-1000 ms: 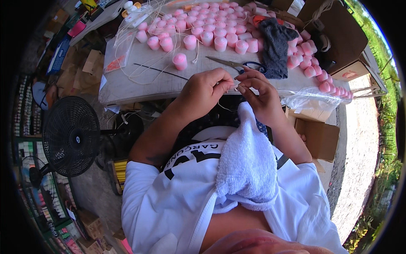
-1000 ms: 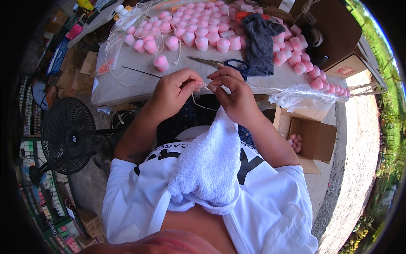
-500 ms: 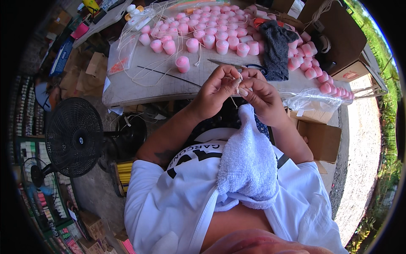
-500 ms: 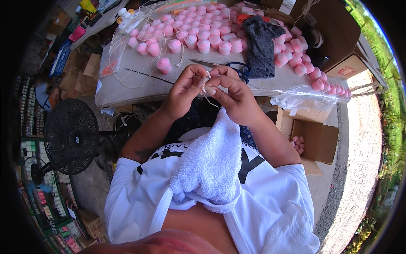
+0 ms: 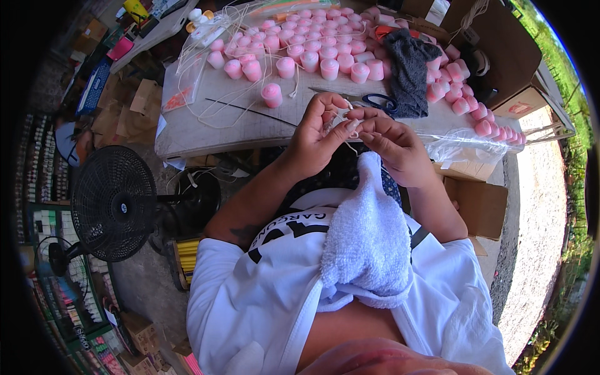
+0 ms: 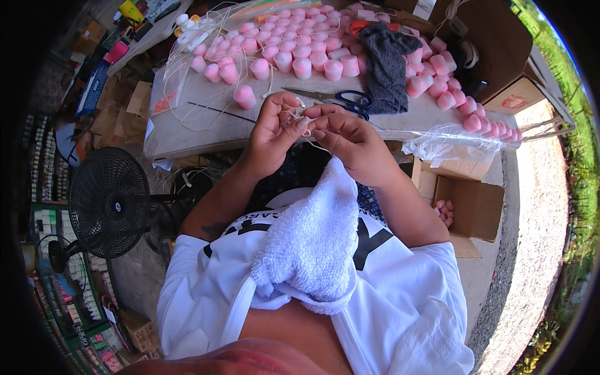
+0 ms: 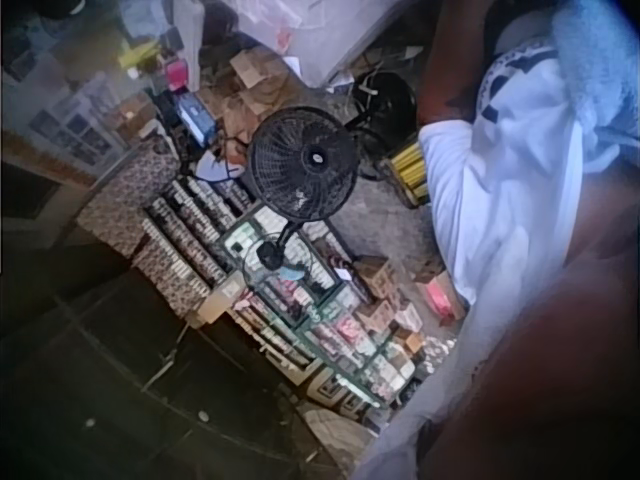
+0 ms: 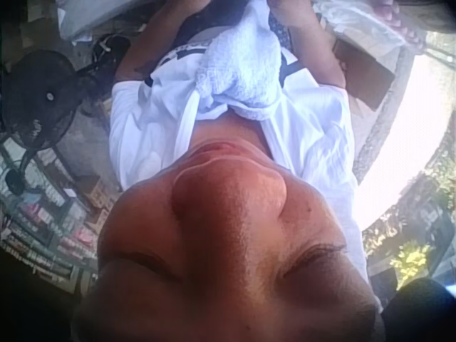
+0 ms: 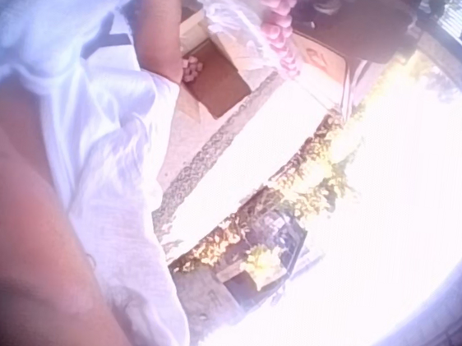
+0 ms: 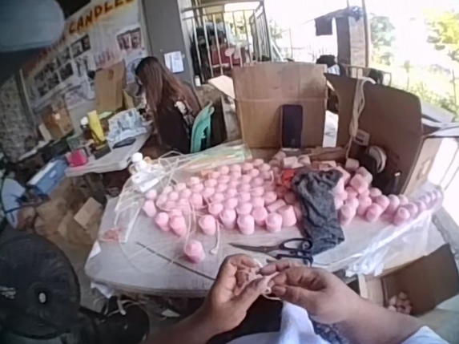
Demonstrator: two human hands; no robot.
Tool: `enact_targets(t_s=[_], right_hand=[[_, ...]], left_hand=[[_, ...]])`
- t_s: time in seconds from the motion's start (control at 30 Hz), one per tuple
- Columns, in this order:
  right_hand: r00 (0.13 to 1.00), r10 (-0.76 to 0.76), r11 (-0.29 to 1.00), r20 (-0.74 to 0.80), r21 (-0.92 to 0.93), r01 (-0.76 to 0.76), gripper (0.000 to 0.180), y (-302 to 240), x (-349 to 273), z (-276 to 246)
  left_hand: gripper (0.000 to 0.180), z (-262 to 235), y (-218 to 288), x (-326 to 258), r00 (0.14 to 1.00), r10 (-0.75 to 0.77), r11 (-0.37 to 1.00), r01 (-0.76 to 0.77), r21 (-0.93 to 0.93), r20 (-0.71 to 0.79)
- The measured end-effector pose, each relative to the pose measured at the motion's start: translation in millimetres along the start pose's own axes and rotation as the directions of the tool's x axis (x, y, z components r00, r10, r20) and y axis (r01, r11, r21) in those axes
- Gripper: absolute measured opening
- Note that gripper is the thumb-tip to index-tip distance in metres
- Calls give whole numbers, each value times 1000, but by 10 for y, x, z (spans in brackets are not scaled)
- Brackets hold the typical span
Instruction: The person threads pink cylindrical candles onto a string, ties knots between them, and uses scissors to trim excess string. The person repeats this process to create a string of candles.
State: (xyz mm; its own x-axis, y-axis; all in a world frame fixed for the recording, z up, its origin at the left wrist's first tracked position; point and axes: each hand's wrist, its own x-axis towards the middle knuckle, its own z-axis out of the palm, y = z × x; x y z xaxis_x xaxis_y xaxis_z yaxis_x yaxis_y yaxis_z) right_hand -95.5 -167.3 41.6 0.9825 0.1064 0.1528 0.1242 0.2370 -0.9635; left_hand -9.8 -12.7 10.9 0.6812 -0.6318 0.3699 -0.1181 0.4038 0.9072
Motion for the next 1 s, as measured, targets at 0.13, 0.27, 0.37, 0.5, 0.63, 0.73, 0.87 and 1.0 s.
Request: enact_targets(t_s=[0.13,0.27,0.37,0.5,0.63,0.73,0.87,1.0], right_hand=[[998,-38,999,47,21,38,17,15,4,-20],[997,-44,999,66,8,43,16,42,31,-40],[998,-38,999,42,-12,39,15,68,38,-43],[998,-60,998,-29,12,61,11,119,39,-32],[934,-343,802,-98,-548,237,12,208,68,-73],[853,-520,496,-44,-828,260,15,182,86,-76],[807,-590,361,-2,-895,262,17,154,93,-55],[837,-545,447,-55,-863,234,15,138,80,-50]], left_hand=[[29,10,51,-1,1000,-3,1000,3,-14,13],[28,-19,-7,-2,999,-7,1000,7,-9,38],[28,7,-18,2,999,22,998,-20,-51,25],[24,40,21,-2,1000,-13,994,14,-110,2],[12,-20,-3,-3,993,-8,968,37,246,-118],[7,-134,89,48,896,413,456,-358,815,162],[8,-127,140,49,912,389,493,-324,807,129],[9,-155,93,42,919,388,542,-290,789,71]])
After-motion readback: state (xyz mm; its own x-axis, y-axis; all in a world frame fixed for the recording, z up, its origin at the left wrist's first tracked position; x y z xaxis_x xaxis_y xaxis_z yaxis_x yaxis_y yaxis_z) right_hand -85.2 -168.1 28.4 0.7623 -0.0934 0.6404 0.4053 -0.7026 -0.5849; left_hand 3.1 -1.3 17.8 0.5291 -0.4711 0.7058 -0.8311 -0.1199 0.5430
